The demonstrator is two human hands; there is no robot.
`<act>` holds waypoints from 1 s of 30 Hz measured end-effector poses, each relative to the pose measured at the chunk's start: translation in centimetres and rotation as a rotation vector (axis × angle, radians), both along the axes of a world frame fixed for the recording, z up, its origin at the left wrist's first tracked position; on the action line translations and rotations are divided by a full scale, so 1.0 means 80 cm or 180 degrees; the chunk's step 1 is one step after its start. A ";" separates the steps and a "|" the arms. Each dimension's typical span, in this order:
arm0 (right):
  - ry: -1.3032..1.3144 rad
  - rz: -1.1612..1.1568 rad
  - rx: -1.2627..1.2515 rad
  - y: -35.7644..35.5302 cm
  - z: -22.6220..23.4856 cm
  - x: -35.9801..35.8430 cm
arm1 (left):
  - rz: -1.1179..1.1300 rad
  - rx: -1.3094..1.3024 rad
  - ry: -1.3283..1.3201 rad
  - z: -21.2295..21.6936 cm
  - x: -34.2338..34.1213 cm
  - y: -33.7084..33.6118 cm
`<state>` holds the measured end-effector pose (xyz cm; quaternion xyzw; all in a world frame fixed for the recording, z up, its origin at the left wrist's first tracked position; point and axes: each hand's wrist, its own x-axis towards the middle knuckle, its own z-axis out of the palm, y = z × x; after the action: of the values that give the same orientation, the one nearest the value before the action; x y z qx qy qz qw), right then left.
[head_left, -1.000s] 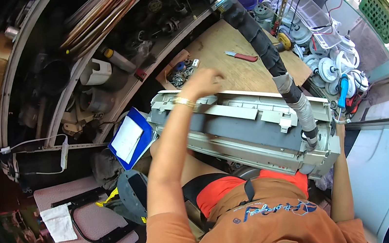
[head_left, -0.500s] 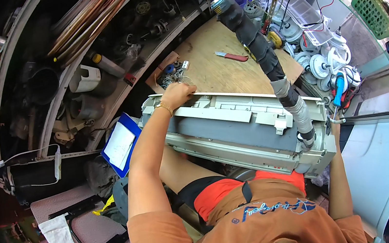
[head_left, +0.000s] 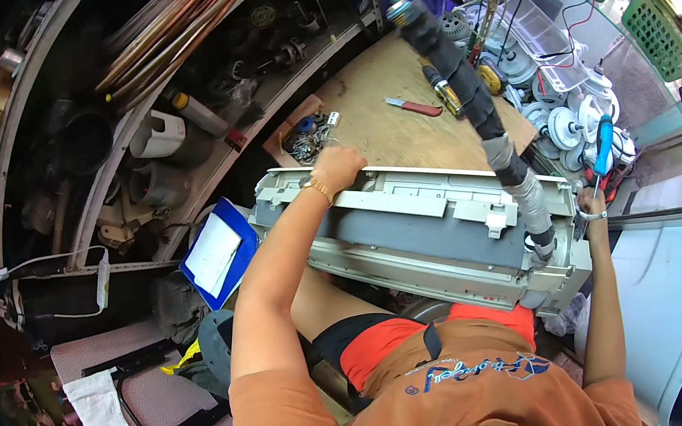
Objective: The person disassembles an air conditioning unit by removing screws with a screwdriver and detaching internal components and housing panels by hand.
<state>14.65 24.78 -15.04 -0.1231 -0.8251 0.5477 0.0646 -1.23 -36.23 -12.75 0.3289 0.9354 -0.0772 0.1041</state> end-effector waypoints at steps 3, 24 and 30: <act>-0.0080 -0.0116 0.0121 -0.061 0.119 -0.040 | -0.0155 0.0087 0.0010 -0.003 -0.006 0.000; -0.0756 0.3221 0.1115 -0.175 0.206 -0.134 | 0.1410 0.2217 -0.0209 0.007 0.012 -0.032; -0.0835 0.3190 0.1336 -0.182 0.215 -0.163 | 0.1786 0.1909 0.0019 0.007 0.012 -0.032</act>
<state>1.58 10.19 2.12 0.2326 -0.8751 0.3155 -0.2837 -0.25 -38.81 -12.17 0.0765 0.9702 0.2294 0.0179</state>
